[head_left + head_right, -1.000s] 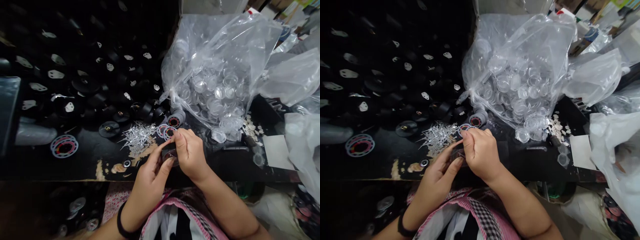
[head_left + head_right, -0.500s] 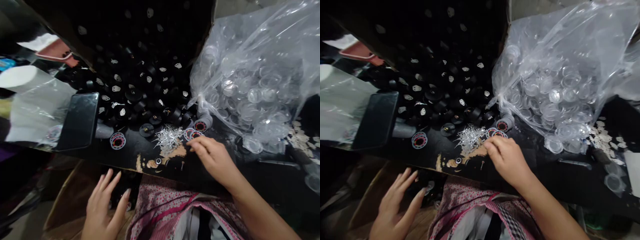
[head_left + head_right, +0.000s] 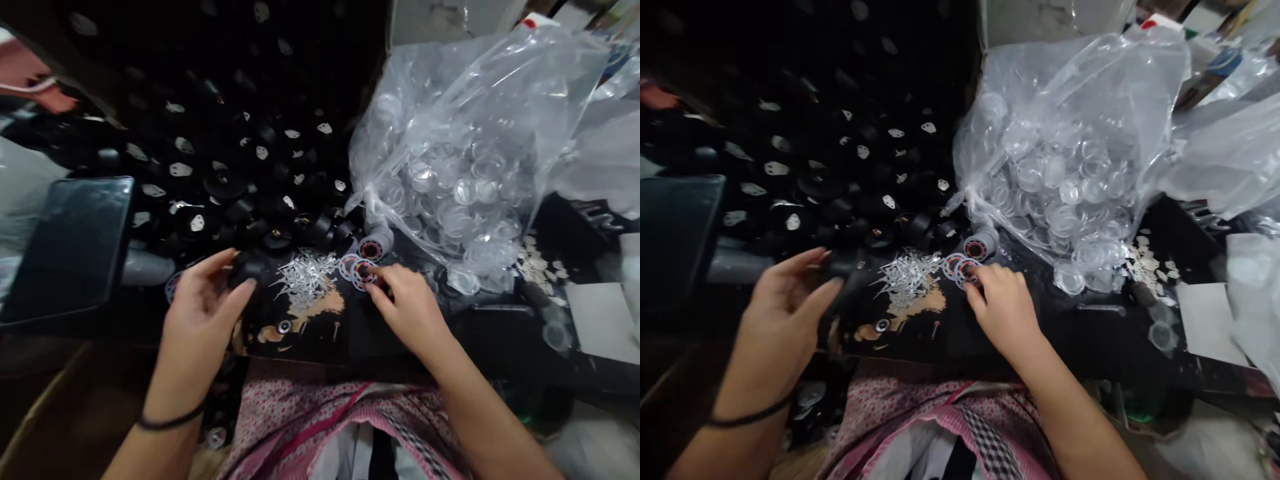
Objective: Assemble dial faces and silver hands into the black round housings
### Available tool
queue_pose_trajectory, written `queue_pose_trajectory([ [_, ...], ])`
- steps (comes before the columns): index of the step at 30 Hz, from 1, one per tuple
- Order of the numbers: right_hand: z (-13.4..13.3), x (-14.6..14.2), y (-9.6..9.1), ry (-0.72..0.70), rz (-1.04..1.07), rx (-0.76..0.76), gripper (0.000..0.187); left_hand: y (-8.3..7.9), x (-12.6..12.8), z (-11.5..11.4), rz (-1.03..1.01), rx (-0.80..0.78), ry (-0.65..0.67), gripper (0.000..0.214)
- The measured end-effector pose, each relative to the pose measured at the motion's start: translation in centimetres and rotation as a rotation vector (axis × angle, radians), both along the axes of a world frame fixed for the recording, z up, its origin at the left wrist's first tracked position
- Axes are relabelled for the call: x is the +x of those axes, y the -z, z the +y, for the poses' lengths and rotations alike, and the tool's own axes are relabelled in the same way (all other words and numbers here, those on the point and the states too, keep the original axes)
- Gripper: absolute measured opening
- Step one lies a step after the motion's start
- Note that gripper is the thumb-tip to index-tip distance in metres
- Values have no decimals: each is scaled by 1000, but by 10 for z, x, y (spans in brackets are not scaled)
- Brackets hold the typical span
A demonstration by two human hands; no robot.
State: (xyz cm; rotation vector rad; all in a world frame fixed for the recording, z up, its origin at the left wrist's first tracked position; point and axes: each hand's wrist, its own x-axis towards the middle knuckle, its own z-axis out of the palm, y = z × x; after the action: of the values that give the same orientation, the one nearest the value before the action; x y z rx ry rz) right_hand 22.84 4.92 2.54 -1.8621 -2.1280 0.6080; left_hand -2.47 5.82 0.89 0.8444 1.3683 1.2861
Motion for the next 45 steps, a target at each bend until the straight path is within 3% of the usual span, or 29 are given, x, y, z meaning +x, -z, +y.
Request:
queue_pose_trajectory([
  [4, 17, 3, 8, 24, -200, 25, 46, -17, 32, -31, -402, -191, -24, 24],
  [7, 23, 0, 10, 15, -188, 34, 41, -12, 51, -39, -518, -315, -49, 24],
  [11, 22, 2, 13, 15, -95, 58, 37, -2, 58, -41, -575, -379, -47, 31],
  [16, 15, 5, 12, 54, 262, 101, 23, -3, 62, -42, -653, -406, 15, 35],
  [20, 6, 1, 2, -43, 569, -14, 28, -8, 72, -37, -743, -425, 42, 38],
  [25, -1, -7, -10, 125, 734, -46, 23, -9, 79, -32, -693, -396, 36, 30],
  [27, -3, -12, -15, 87, 715, -4, 16, -8, 82, -34, -648, -359, 64, 27],
  [31, -2, -21, -19, -43, 616, 54, 22, -5, 86, -41, -535, -343, 106, 28],
  [37, -1, -20, -17, 124, 723, -161, 6, 4, 81, -44, -409, -315, 225, 33],
  [45, -4, -14, -17, 107, 597, -162, 12, 5, 80, -45, -380, -261, 302, 35],
])
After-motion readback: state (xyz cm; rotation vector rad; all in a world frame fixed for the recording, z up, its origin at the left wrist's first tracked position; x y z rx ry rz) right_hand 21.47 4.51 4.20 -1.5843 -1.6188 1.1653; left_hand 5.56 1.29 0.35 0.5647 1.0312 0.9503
